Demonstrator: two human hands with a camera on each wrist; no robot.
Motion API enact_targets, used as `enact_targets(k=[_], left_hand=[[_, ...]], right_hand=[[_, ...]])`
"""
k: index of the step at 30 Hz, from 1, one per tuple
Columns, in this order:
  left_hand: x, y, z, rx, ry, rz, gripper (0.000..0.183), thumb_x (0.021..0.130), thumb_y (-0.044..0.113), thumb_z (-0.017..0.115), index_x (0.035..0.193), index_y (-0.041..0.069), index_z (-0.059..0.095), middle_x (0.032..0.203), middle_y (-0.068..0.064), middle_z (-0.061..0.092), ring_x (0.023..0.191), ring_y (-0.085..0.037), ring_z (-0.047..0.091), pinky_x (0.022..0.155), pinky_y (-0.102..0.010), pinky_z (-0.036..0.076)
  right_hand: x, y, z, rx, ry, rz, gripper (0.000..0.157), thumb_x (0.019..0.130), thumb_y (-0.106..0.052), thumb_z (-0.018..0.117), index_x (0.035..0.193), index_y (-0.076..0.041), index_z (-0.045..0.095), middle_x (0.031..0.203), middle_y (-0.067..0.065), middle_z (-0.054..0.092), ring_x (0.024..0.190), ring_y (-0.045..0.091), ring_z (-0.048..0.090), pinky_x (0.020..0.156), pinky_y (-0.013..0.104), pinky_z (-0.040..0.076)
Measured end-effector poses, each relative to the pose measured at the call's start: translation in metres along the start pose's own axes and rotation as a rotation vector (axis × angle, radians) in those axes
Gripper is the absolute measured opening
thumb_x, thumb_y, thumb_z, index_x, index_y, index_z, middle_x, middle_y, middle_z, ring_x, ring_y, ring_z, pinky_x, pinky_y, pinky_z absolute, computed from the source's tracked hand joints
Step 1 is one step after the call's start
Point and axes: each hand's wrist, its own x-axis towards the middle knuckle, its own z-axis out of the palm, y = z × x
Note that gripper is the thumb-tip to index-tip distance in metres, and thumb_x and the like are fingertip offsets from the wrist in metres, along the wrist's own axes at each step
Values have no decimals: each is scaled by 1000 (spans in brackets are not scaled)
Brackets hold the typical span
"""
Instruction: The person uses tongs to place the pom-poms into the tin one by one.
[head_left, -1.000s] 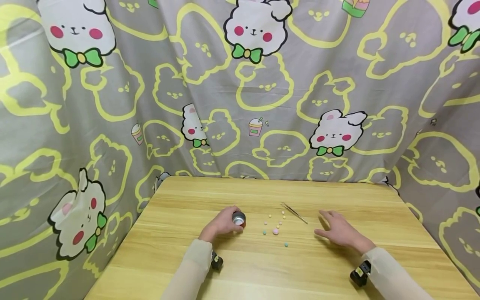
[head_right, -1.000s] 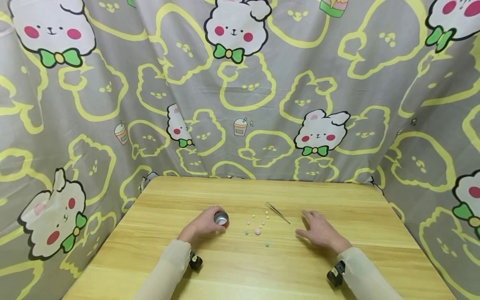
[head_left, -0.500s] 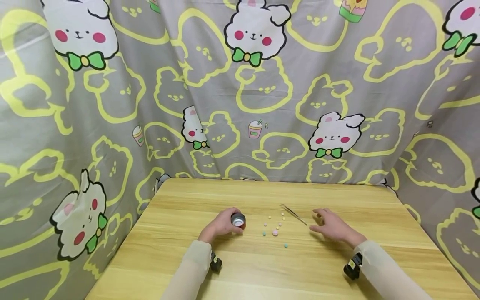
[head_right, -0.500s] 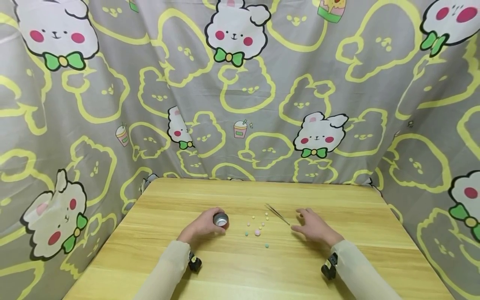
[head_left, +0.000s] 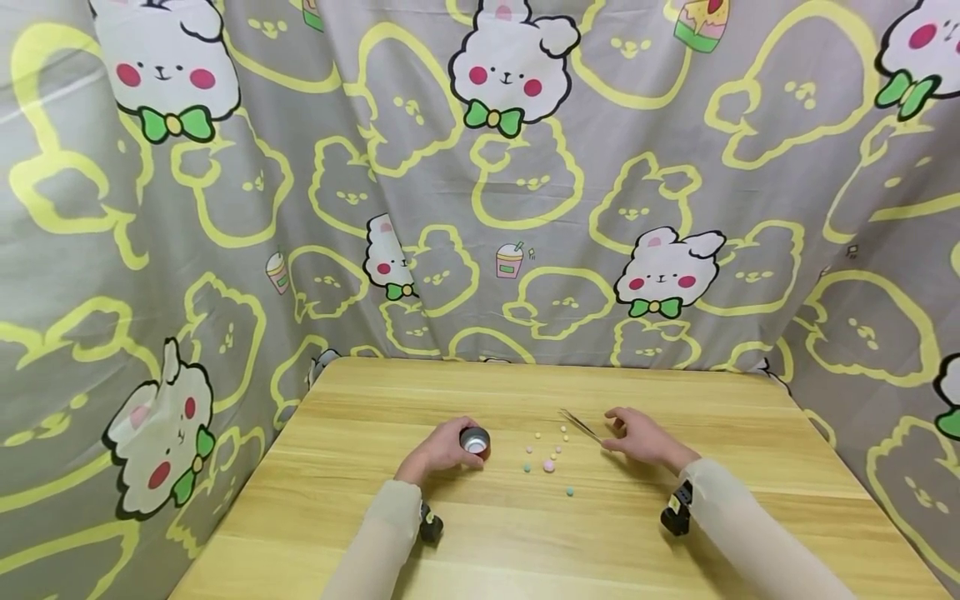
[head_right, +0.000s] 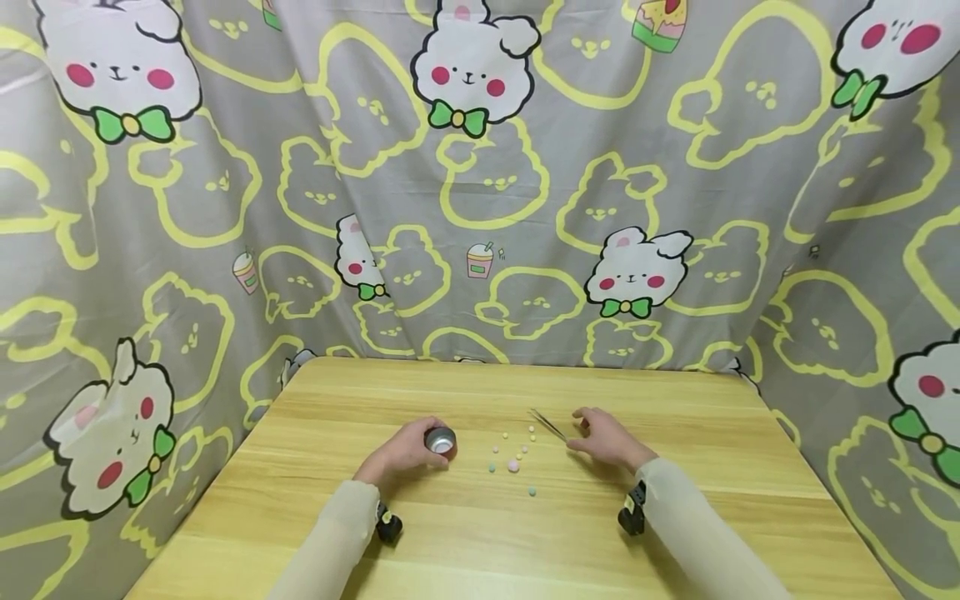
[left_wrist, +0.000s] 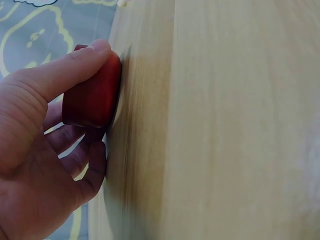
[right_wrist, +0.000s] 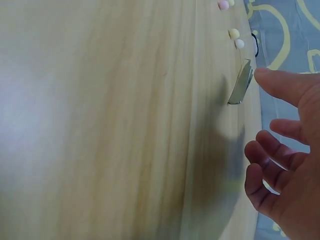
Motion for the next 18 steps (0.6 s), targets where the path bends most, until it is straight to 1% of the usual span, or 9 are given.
enact_targets(k=[3,7,12,18], left_hand=[[0,-1,0,-7,7,0,50,68,18,86,109,7,59,101,-2,62,97,-21,56,87,-40,43],[1,-1,0,-13,14,6,50,68,18,86,110,7,60,101,-2,62,97,-21,56,86,-39,43],[1,-1,-1,-32,23,3,51,68,17,86,110,7,60,100,-2,62,97,-20,56,87,-39,42],[0,-3,0,-17,2,2,50,68,19,86,110,7,59,100,-1,61,97,-20,56,86,-39,43]], right_hand=[[8,-3,3,26,-7,7,58,83,-25,73,127,6,50,105,14,57,95,29,57,81,45,47],[19,-5,6,30,-16,-8,57,81,-21,75,125,8,51,102,13,58,92,26,56,80,43,47],[29,-9,11,51,5,-20,52,79,-15,76,121,6,54,98,11,57,88,23,55,79,42,45],[35,-14,19,84,-3,-15,48,78,-10,76,119,5,56,95,7,57,85,20,54,77,38,45]])
